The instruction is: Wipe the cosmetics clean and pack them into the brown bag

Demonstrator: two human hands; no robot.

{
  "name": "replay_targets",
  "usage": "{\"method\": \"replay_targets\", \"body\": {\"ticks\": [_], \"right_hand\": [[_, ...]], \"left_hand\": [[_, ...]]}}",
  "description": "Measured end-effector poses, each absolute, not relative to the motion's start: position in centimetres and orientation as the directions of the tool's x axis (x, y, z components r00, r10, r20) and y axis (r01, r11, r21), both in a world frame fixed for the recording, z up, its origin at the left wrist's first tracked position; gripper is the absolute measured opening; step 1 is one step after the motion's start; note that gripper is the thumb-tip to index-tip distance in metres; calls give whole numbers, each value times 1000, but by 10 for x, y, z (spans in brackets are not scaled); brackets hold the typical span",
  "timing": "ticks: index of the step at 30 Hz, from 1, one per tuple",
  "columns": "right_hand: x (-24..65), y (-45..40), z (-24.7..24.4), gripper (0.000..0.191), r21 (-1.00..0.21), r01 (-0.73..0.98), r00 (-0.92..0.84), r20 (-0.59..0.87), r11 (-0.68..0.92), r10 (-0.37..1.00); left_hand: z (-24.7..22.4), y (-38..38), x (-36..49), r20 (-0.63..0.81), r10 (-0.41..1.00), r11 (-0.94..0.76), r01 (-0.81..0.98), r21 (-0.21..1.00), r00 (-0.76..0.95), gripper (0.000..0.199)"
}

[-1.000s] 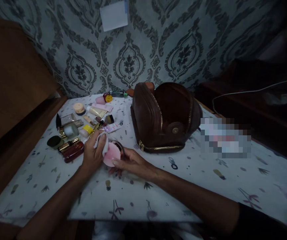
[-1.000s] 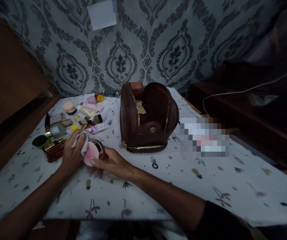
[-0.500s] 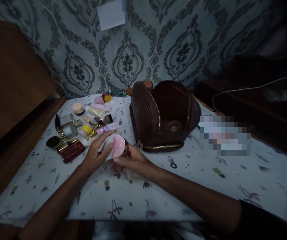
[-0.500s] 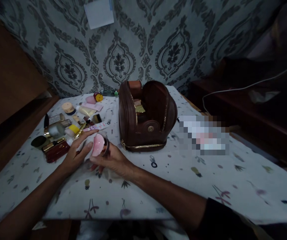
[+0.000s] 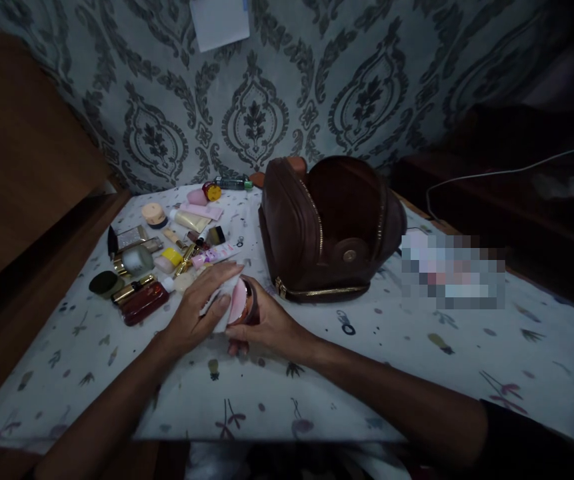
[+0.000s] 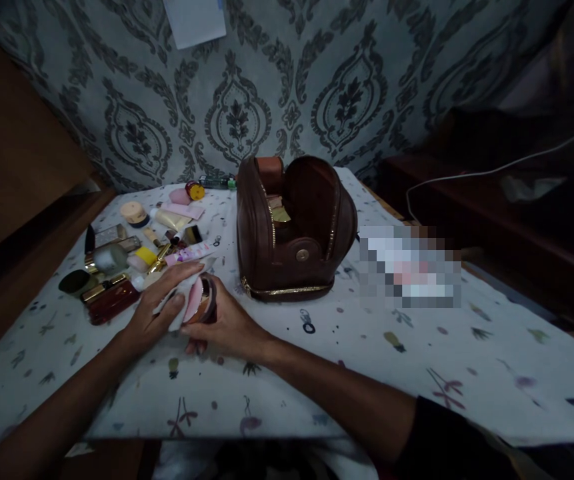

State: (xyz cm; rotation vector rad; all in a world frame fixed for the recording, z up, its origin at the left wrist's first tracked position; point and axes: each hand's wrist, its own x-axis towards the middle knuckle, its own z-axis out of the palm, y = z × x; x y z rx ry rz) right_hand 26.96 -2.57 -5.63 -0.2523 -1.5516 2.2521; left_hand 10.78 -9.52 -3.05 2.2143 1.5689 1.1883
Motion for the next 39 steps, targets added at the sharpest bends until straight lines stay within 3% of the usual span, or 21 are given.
{"method": "replay_targets", "body": {"ticks": [6, 11, 16, 21, 27, 33, 39], "right_hand": [[269, -25, -59, 64, -927, -191, -923, 57, -324, 381], [268, -20, -59, 24, -952, -118, -948, 24, -281, 318], [269, -13, -60, 15, -928, -55, -963, -48, -370, 264], [271, -11, -59, 23, -849, -86, -960, -68, -521, 271], [273, -10, -57, 37, -783, -83, -975, -65, -616, 214], [275, -11, -53, 42, -712, -101, -972, -78, -695, 221], [272, -13, -53, 43, -690, -152, -965, -51, -708, 256]], "left_hand": [[-27, -95, 112, 509, 835, -496, 690, 527, 211, 43], [-25, -96, 115, 516, 806, -558, 663, 500, 289, 45], [-23, -98, 116, 500, 798, -588, 617, 523, 336, 48], [-24, -100, 113, 467, 836, -535, 624, 570, 290, 63], [-28, -101, 113, 487, 823, -545, 649, 531, 293, 75], [-27, -101, 118, 611, 761, -557, 702, 444, 217, 61], [-27, -100, 117, 601, 798, -467, 687, 557, 55, 50]]}}
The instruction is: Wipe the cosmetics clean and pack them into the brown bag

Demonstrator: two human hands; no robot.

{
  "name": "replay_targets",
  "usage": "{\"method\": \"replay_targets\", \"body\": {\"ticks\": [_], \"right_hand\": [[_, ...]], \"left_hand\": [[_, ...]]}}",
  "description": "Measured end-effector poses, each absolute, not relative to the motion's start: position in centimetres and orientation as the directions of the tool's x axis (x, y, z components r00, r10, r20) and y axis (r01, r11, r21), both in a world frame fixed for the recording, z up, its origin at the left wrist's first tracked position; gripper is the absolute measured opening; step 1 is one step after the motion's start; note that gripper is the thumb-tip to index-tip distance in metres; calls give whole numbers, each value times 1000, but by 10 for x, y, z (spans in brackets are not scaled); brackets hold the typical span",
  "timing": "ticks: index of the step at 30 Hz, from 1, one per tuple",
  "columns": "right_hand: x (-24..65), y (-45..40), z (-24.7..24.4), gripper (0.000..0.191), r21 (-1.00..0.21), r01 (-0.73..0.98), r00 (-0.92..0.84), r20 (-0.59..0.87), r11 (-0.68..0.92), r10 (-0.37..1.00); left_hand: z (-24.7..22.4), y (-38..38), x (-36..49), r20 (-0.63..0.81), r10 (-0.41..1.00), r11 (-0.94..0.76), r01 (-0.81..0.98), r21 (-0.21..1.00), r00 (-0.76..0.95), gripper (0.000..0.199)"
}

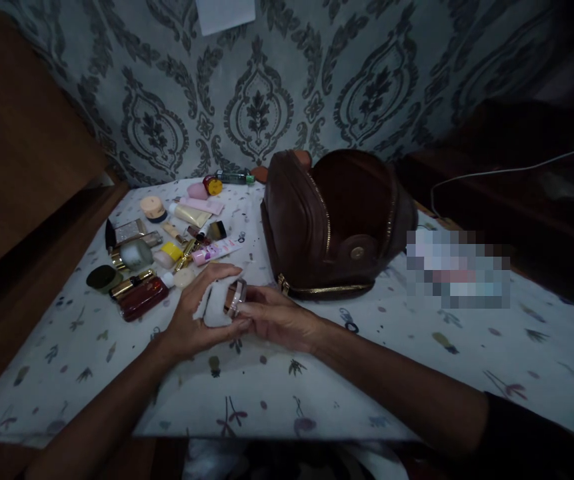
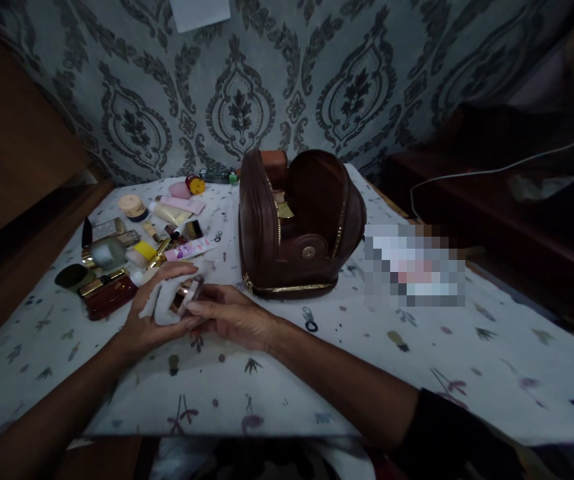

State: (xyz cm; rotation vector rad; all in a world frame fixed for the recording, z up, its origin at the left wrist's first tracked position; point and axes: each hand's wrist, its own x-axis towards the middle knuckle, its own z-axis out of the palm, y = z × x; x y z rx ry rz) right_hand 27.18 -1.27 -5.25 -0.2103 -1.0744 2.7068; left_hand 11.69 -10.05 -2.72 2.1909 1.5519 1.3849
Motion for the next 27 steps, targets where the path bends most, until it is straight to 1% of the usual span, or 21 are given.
{"method": "replay_targets", "body": {"ticks": [3, 5, 9, 14, 17, 22, 24, 27], "right_hand": [[271, -13, -53, 50, -654, -187, -940, -96, -733, 326], [272, -14, -54, 52, -643, -196, -931, -115, -741, 346], [272, -14, -55, 52, -646, -187, -934, -116, -740, 338], [271, -13, -56, 50, -629, -198, -941, -94, -752, 326], [270, -13, -56, 49, -623, -202, -943, -86, -756, 323], [271, -11, -59, 37, -600, -141, -962, -107, -788, 253], [272, -10, -60, 41, -586, -90, -970, -132, -805, 204], [272, -8, -61, 53, -586, -49, -980, -127, -809, 152]], "left_hand": [[-27, -100, 117, 582, 813, -432, 701, 568, 29, 46], [-28, -99, 117, 591, 806, -437, 701, 564, 27, 45], [-30, -98, 116, 644, 763, -507, 662, 552, 48, 40], [-33, -98, 115, 657, 754, -536, 597, 598, 19, 36], [-35, -97, 114, 652, 759, -535, 575, 619, 4, 41], [-37, -95, 108, 646, 760, -545, 614, 572, 72, 53], [-39, -94, 106, 617, 782, -523, 625, 579, 82, 61], [-40, -93, 106, 587, 806, -491, 632, 599, 70, 68]]}}
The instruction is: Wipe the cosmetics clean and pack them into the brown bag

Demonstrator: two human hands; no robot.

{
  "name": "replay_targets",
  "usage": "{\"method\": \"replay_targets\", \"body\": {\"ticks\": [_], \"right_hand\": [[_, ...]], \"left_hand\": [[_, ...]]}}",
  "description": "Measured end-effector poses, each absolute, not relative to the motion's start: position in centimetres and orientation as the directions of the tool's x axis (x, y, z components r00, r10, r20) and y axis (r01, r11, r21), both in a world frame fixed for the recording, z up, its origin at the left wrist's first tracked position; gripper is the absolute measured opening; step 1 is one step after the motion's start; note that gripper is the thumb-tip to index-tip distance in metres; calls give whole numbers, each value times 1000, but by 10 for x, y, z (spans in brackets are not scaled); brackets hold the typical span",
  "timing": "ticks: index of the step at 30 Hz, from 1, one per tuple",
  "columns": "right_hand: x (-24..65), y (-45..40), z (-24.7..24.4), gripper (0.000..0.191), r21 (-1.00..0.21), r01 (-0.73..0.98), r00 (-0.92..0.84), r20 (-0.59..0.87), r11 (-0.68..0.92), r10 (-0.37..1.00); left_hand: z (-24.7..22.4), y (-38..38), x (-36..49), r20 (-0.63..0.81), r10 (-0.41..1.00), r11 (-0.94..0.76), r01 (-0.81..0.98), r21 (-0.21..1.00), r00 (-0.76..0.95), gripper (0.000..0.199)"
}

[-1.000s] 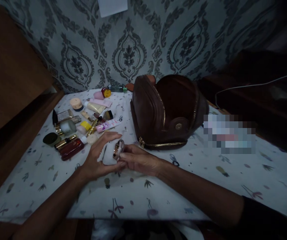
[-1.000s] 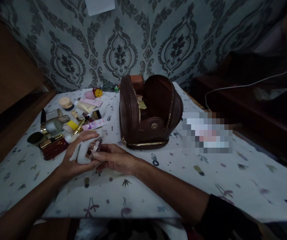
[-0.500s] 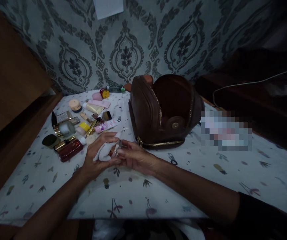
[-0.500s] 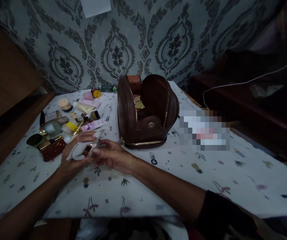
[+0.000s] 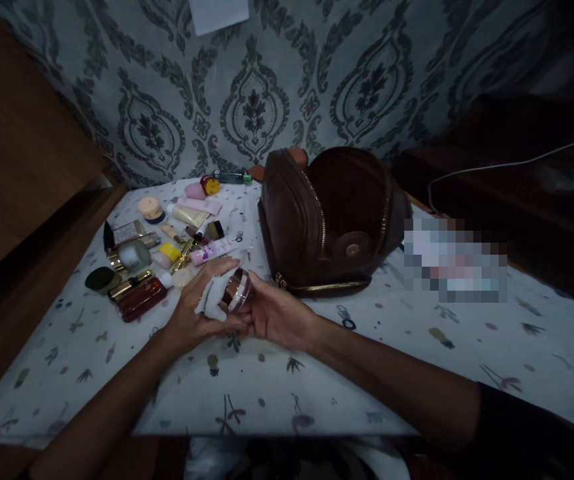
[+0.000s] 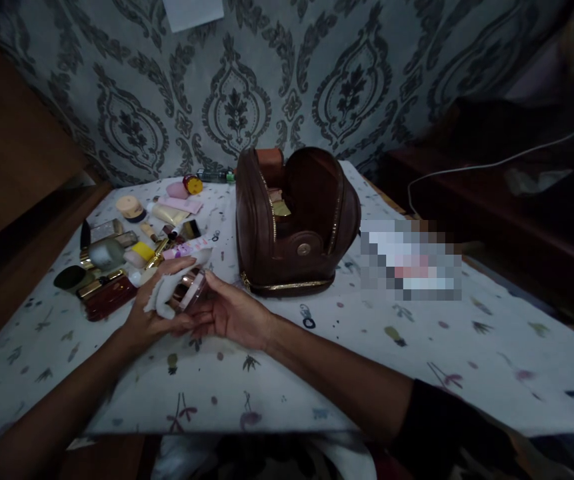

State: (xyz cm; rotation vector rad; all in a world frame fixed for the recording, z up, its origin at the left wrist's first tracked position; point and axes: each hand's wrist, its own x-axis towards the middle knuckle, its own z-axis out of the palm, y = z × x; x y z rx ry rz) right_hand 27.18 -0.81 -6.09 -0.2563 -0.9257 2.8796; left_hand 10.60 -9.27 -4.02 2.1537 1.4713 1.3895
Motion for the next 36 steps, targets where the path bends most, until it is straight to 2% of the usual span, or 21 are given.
{"method": "replay_targets", "body": {"ticks": [5, 9, 12, 16, 20, 24, 29, 32, 36], "right_hand": [[271, -9, -60, 64, -640, -15, -989, -102, -768, 104], [272, -12, -56, 46, -644, -112, -964, -116, -757, 241], [272, -14, -54, 50, -635, -162, -935, -145, -755, 323], [271, -15, -53, 49, -637, -189, -916, -160, -747, 368], [272, -13, -54, 42, -644, -162, -944, -118, -747, 307], [272, -10, -58, 49, -627, -82, -974, -115, -775, 197], [273, -9, -58, 47, -535, -104, -973, -121, -839, 198], [274, -7, -54, 46, -481, -118, -973, -119, -869, 198], [276, -6, -50, 50, -499, -88, -979, -118, -862, 168]], "left_hand": [[-40, -94, 109, 562, 827, -437, 615, 656, -12, 63], [-39, -95, 110, 547, 835, -407, 598, 690, -64, 62], [-39, -94, 109, 550, 833, -408, 601, 687, -64, 62], [-39, -94, 110, 596, 802, -450, 619, 644, -37, 58], [-38, -94, 109, 656, 754, -520, 636, 571, 28, 47], [-39, -93, 106, 703, 706, -566, 665, 488, 86, 53], [-39, -94, 107, 695, 709, -554, 703, 445, 119, 61], [-38, -97, 108, 657, 752, -467, 746, 475, 52, 60], [-36, -98, 106, 604, 788, -359, 706, 611, -122, 42]]}}
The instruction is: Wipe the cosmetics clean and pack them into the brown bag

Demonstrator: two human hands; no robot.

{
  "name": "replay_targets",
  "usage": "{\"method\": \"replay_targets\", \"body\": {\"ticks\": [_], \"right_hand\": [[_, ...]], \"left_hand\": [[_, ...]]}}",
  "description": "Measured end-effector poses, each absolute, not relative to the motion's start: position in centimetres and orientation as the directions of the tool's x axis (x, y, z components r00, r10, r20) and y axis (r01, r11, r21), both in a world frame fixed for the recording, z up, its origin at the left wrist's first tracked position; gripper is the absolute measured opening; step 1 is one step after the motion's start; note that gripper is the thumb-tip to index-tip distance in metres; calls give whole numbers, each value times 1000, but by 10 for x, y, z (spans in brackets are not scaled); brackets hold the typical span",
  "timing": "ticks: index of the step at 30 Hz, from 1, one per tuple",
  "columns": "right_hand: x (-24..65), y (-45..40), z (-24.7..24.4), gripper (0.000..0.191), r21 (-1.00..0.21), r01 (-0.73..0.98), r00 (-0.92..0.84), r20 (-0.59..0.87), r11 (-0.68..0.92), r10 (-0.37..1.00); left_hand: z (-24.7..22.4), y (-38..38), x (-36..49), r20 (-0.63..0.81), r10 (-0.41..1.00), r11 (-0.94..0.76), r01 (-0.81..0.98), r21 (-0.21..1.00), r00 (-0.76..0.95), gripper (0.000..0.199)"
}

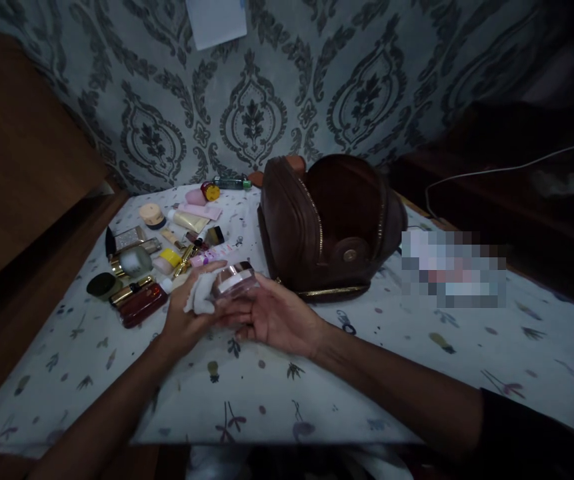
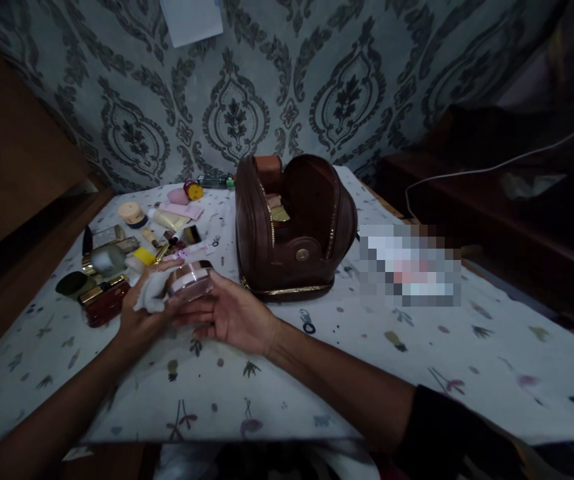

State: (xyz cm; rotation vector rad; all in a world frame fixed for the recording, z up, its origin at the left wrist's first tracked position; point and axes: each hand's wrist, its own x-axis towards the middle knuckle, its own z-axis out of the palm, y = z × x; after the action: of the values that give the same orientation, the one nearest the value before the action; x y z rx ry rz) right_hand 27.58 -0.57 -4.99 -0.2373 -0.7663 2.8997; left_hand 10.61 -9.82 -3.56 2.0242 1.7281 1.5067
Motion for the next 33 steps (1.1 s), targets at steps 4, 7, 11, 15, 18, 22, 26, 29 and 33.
{"method": "replay_targets", "body": {"ticks": [4, 7, 11, 15, 18, 22, 26, 29, 33], "right_hand": [[275, -7, -50, 43, -503, -118, -973, -115, -856, 202], [275, -7, -51, 40, -513, -151, -961, -124, -845, 246], [276, -9, -52, 36, -570, -193, -951, -93, -799, 296], [275, -9, -54, 43, -596, -206, -949, -72, -776, 307], [274, -10, -54, 44, -615, -210, -938, -92, -760, 334], [272, -12, -53, 41, -640, -232, -923, -93, -732, 373], [270, -15, -53, 35, -638, -249, -922, -74, -729, 380], [270, -16, -53, 35, -643, -259, -917, -69, -720, 392], [271, -16, -52, 39, -659, -222, -928, -84, -719, 363]], "left_hand": [[-33, -95, 104, 539, 793, -310, 573, 758, -284, 30], [-33, -92, 104, 491, 813, -298, 502, 812, -313, 31], [-31, -92, 104, 531, 793, -303, 561, 770, -300, 29], [-29, -96, 105, 606, 773, -356, 662, 660, -188, 29], [-30, -98, 105, 641, 761, -410, 695, 590, -95, 36], [-32, -98, 106, 670, 736, -491, 756, 433, 95, 55], [-34, -96, 111, 610, 740, -519, 817, 251, 283, 68], [-36, -94, 115, 619, 730, -507, 837, 207, 290, 66], [-36, -96, 114, 649, 744, -458, 827, 325, 157, 58]]}}
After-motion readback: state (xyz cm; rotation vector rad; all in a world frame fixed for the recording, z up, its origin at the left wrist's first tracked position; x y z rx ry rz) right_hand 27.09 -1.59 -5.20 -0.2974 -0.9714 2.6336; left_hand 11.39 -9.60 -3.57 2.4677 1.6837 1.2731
